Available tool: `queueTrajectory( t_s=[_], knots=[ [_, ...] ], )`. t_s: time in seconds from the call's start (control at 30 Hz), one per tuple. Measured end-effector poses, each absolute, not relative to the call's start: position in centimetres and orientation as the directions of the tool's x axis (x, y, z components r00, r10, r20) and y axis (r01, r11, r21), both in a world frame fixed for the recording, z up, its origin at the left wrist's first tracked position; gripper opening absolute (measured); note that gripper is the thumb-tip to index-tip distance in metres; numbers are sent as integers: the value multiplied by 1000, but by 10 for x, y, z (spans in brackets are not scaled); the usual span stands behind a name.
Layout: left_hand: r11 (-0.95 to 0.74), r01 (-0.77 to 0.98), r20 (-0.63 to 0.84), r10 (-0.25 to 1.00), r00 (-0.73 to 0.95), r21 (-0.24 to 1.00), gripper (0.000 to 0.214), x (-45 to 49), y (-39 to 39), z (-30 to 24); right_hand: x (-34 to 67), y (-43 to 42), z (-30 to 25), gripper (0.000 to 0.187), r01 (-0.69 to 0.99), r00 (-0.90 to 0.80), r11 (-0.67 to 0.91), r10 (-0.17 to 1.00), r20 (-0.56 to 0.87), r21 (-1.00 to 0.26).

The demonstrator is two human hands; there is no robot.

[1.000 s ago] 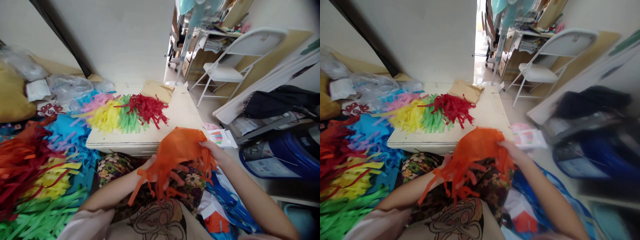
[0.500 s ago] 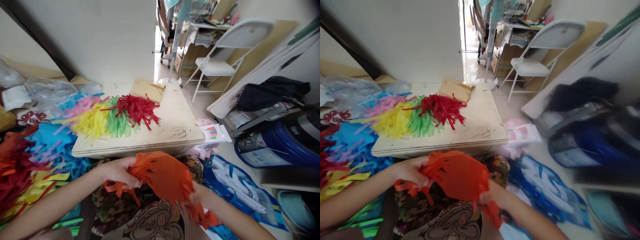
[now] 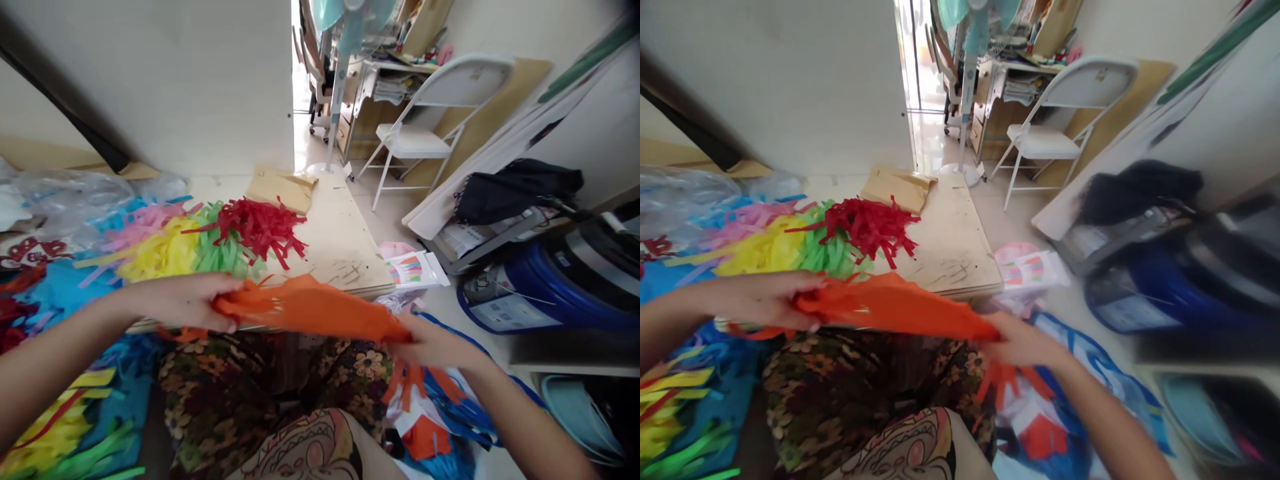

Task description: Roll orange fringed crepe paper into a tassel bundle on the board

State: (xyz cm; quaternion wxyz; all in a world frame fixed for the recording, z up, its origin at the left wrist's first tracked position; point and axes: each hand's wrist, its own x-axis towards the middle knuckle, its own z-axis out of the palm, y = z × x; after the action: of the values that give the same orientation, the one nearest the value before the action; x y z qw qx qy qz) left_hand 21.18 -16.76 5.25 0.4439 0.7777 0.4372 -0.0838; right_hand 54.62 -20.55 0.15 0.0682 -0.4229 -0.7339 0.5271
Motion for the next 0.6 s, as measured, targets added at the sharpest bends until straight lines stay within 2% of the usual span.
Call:
queueTrajectory(
  t_s=[0.07, 0.13, 0.23, 0.33, 0.47, 0.6],
  knots=[
    [-252, 792, -532, 624, 572, 557, 21, 211, -149, 56, 555, -180, 11, 15, 596, -607, 125, 716, -344, -793],
    [-220, 815, -565, 623, 541, 537, 23, 209, -130, 51, 564, -155, 15, 15, 662, -578, 118, 709, -404, -740],
    [-139, 805, -603, 593, 534, 576, 28, 204, -108, 36, 573, -126, 15, 14, 794, -477, 121, 732, -486, -596],
    [-99, 791, -624, 560, 546, 603, 37, 199, -95, 23, 579, -109, 17, 18, 865, -413, 156, 761, -500, -476],
    [-110, 809, -580, 643, 501, 577, 46, 192, -90, 14, 586, -97, 20, 29, 898, -371, 163, 778, -507, -408],
    [-170, 856, -547, 705, 451, 488, 48, 189, -89, 16, 597, -87, 13, 39, 900, -351, 141, 794, -496, -412]
  ],
)
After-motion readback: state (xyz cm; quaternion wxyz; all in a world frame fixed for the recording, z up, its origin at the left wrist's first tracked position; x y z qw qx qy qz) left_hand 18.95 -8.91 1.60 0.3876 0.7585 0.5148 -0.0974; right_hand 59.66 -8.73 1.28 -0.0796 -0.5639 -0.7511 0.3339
